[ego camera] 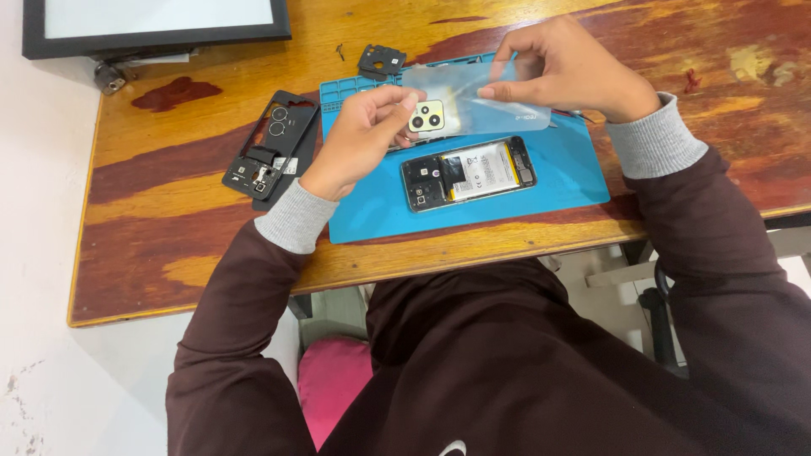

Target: The person removes screws from a disassembled smartphone using a screwdriver, then places a battery into the chassis and secures it with screws. They handle a second smartphone and its back cover, then continue screwing components into the first device.

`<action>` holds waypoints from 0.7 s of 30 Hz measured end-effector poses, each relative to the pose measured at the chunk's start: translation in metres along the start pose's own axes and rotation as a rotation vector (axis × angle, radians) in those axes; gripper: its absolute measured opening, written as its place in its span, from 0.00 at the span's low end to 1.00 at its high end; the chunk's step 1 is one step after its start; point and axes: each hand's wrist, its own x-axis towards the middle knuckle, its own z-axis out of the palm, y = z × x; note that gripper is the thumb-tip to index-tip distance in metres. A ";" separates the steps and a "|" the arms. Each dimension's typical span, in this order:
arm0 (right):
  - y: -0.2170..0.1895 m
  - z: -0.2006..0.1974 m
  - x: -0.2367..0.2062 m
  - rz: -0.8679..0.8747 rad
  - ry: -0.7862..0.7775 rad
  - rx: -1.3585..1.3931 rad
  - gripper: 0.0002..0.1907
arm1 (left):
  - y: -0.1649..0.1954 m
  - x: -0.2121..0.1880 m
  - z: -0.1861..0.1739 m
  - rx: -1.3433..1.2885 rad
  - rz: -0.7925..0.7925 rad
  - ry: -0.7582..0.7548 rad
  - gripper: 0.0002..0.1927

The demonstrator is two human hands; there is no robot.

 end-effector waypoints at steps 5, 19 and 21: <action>-0.002 -0.001 0.000 -0.018 0.009 -0.002 0.13 | 0.000 0.001 -0.001 -0.009 -0.016 -0.005 0.17; 0.013 0.011 0.003 -0.182 0.151 -0.214 0.27 | -0.003 0.003 -0.006 -0.139 -0.070 0.063 0.16; 0.008 0.017 0.007 -0.377 0.267 -0.320 0.37 | -0.003 0.003 -0.007 -0.162 -0.074 0.103 0.15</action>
